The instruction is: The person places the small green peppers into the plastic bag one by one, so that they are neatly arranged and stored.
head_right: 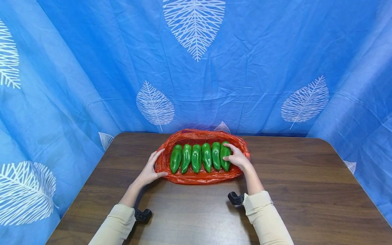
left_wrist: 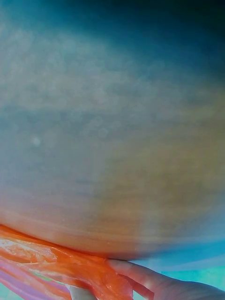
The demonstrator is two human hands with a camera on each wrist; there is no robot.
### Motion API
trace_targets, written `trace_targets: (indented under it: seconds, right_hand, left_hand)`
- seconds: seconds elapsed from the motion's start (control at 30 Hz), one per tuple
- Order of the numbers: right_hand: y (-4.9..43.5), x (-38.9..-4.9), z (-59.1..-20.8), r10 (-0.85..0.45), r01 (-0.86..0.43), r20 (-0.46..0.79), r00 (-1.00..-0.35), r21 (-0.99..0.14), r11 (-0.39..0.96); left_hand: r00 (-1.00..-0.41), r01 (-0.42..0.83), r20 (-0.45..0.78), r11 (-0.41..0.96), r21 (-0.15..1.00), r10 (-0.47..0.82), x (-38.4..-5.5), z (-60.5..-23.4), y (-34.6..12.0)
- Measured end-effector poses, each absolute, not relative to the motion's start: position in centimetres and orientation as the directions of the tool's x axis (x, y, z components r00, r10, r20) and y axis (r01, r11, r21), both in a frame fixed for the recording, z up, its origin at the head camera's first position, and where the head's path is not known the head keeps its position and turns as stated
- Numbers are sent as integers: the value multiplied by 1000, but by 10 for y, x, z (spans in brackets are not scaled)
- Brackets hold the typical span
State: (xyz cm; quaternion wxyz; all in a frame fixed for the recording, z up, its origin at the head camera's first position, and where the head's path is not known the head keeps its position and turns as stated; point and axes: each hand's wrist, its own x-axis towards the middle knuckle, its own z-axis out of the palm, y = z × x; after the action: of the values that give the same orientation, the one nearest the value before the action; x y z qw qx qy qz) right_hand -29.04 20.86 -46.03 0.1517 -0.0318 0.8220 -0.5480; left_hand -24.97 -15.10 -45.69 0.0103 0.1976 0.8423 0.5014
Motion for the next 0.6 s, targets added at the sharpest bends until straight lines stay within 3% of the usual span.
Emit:
trace_targets:
  seconds: [0.6]
  right_hand:
    - [209,-289,-466,-273,41,-198,-941,-871,489]
  left_hand:
    - [-926,303,161,420,856,340,-252,-455,-152]
